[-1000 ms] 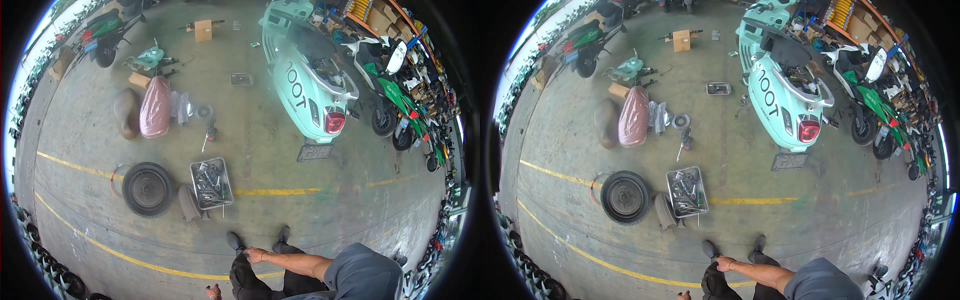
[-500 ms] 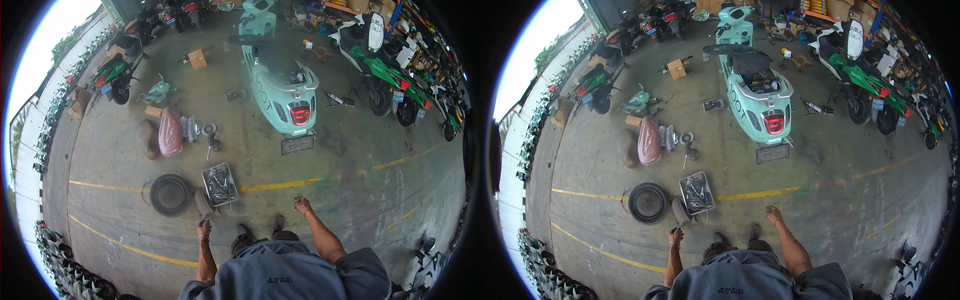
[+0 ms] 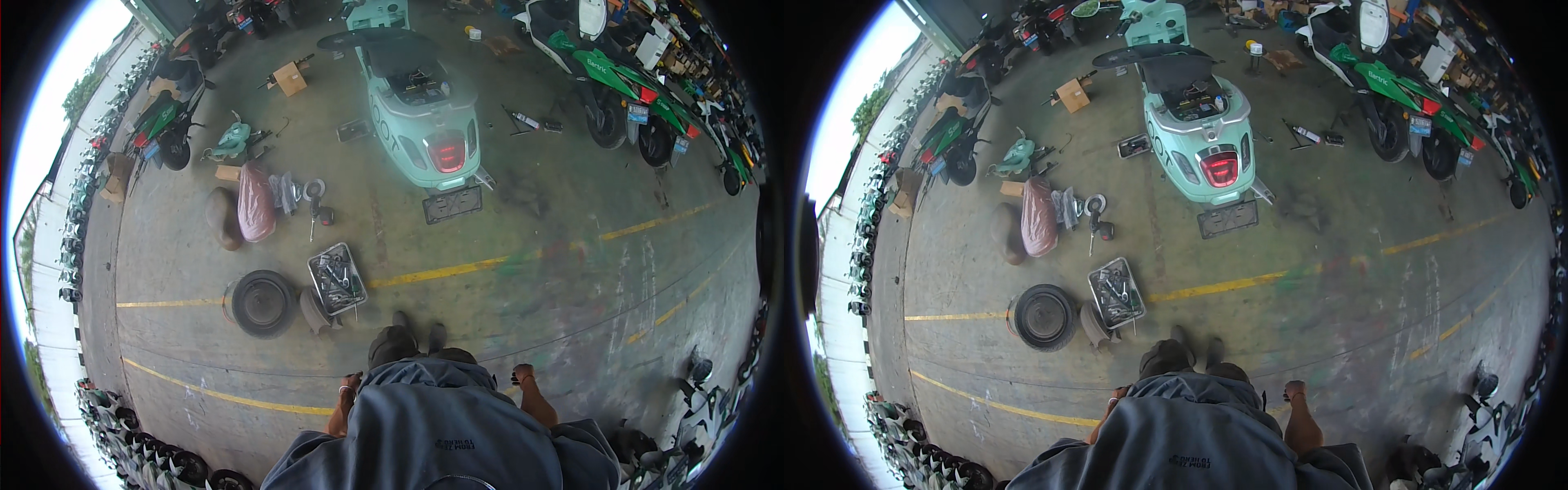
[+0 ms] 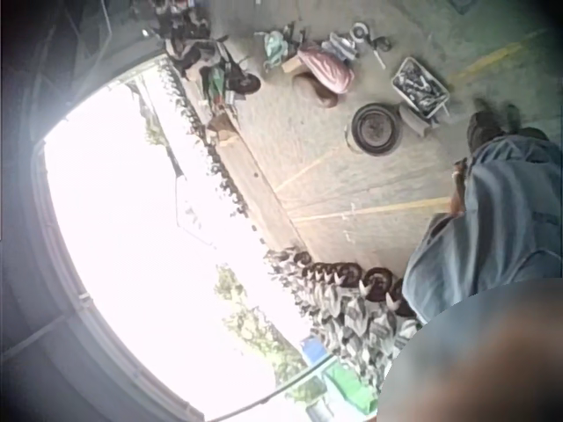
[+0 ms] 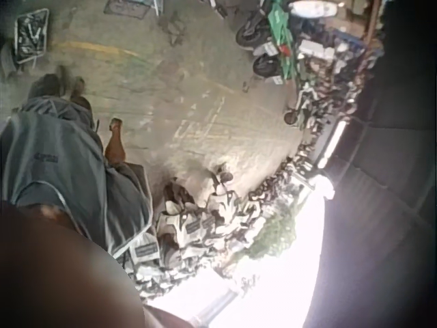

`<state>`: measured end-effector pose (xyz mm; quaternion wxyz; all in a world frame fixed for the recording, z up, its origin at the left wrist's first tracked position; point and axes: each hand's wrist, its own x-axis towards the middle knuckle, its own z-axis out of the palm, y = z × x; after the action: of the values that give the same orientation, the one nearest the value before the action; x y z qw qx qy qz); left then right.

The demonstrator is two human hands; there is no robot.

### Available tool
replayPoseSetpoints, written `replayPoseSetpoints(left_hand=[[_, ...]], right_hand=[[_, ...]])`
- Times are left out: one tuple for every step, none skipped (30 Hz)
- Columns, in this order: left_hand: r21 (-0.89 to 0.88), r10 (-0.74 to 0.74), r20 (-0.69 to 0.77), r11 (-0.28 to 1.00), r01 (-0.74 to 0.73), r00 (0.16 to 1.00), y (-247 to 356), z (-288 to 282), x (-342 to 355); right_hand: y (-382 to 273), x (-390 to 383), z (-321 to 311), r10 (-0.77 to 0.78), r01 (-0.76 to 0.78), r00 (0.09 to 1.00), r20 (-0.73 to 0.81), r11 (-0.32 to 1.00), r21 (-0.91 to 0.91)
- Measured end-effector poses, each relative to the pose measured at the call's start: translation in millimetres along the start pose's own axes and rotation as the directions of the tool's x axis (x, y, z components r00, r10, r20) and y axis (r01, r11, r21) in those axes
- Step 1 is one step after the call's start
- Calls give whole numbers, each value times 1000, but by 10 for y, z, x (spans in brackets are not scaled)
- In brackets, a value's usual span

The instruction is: The person unplugs connectors from the internal battery and wiring of an electric scooter, removes the rear hub motor wheel, and selects tools from a tray to begin further disassembly.

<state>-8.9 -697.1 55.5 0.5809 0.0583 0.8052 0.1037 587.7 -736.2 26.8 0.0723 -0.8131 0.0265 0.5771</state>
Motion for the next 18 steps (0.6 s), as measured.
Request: replayPoseSetpoints(left_hand=[[-15,-24,-21,1000,24,999,-64,-78,-3],[-3,-49,-19,999,49,999,-34,-15,4],[-8,-60,-21,998,60,998,8,-10,22],[-14,-61,-17,998,61,998,97,33,71],[-41,-49,-25,998,48,999,183,-5,121],[-39,-37,-24,999,36,999,332,52,190],[-57,-18,-37,998,16,999,458,29,243],[-75,3,-39,997,-6,999,586,31,289],[-96,40,-9,995,-41,999,804,197,351],[-134,69,-16,988,-70,997,973,204,354],[-161,98,5,982,-96,995,1174,348,349],[-151,125,8,981,-123,992,1383,423,381],[-148,154,3,977,-152,988,1572,440,426],[-168,187,19,969,-182,982,1749,469,458],[-187,220,37,960,-210,975,1921,517,487],[-185,237,46,957,-225,970,2082,579,516],[-190,258,43,951,-246,965,2219,577,565],[-194,278,40,944,-266,960,2325,591,596]], right_hand=[[-70,-34,164,-32,32,999,38,999,17],[-105,-125,264,-42,38,998,51,998,59],[-231,-212,389,-62,56,996,66,994,91],[-370,-262,459,-119,110,989,85,988,105],[-596,-309,611,-185,172,976,117,979,112],[-754,-395,672,-276,278,951,137,961,5],[-1010,-515,798,-369,392,911,185,914,-107],[-1220,-601,875,-426,441,889,171,895,-64],[-1389,-544,770,-474,489,865,164,870,-62],[-1579,-663,857,-473,476,876,99,879,-17],[-1679,-669,771,-491,493,869,57,870,-23],[-1802,-632,746,-514,515,857,33,857,-26],[-1949,-671,721,-511,511,860,5,860,-12],[-2078,-751,693,-505,505,863,-19,863,1],[-2189,-833,647,-497,498,866,-46,867,14],[-2296,-904,572,-501,503,863,-65,863,43],[-2416,-951,542,-511,516,856,-73,854,69],[-2500,-999,528,-520,526,850,-80,845,97]])
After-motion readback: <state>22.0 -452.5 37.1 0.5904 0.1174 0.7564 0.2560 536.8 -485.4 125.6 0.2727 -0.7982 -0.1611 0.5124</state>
